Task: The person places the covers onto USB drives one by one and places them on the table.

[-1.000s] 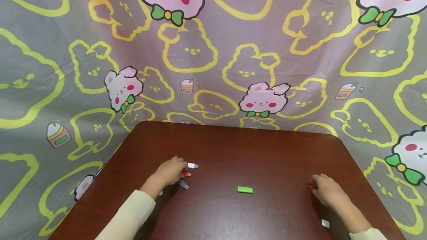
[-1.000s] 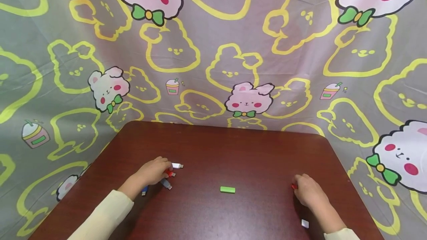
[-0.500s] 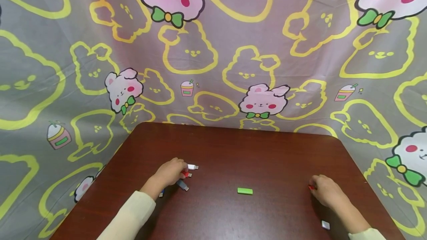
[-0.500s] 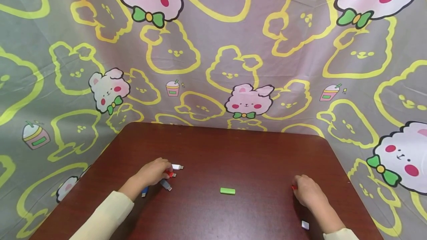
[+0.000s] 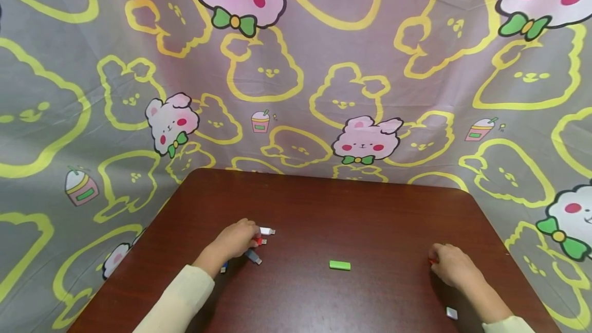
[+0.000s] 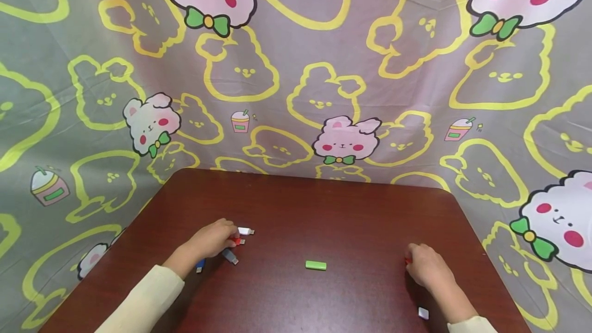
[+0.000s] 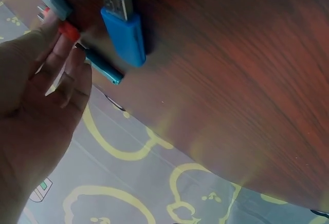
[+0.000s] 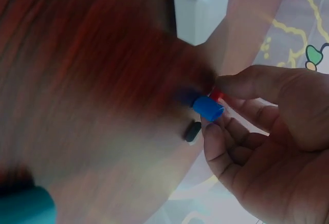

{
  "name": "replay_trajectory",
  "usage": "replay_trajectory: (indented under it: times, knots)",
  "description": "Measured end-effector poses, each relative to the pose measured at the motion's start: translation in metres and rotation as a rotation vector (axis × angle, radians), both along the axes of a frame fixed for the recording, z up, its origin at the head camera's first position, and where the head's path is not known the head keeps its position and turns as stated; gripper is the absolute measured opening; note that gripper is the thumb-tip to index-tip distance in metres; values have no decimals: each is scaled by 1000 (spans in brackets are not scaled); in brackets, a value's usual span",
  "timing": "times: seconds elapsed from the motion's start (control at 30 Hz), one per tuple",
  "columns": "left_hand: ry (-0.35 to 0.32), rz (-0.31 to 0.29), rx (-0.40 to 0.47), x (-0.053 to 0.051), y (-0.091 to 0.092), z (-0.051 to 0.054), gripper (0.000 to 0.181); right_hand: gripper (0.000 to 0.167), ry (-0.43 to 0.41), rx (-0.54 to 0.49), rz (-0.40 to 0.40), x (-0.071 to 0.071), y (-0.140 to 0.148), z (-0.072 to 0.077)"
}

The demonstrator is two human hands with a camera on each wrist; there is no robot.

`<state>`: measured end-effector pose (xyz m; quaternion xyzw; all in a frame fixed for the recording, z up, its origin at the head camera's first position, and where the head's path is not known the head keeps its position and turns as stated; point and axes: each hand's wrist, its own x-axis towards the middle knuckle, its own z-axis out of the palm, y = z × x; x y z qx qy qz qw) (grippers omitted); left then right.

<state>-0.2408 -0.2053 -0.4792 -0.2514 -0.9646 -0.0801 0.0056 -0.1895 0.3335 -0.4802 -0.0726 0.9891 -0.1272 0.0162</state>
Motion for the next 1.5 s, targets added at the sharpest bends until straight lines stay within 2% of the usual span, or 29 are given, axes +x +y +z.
replay_trajectory:
  times: [0.13,0.3,0.47,0.63,0.73,0.93,1.27,1.5]
  knots:
    - [27,-30,1,1,0,0,13,21,7,-35,-6,2,-4,1]
    - [75,-86,13,4,7,3,12,24,122,-193,59,7,-21,5]
    - [45,-145,64,11,24,11,12,26,171,-346,139,12,-43,15]
    - [61,-195,83,17,40,19,11,29,199,-433,191,15,-56,22]
    - [77,-211,78,20,48,22,13,31,197,-474,201,18,-60,23]
    - [101,-241,86,27,64,25,16,27,125,-566,178,23,-70,22]
    - [119,-282,44,36,83,26,15,25,41,-640,163,31,-89,26]
    - [128,-319,10,39,91,28,17,20,54,-617,164,34,-96,23]
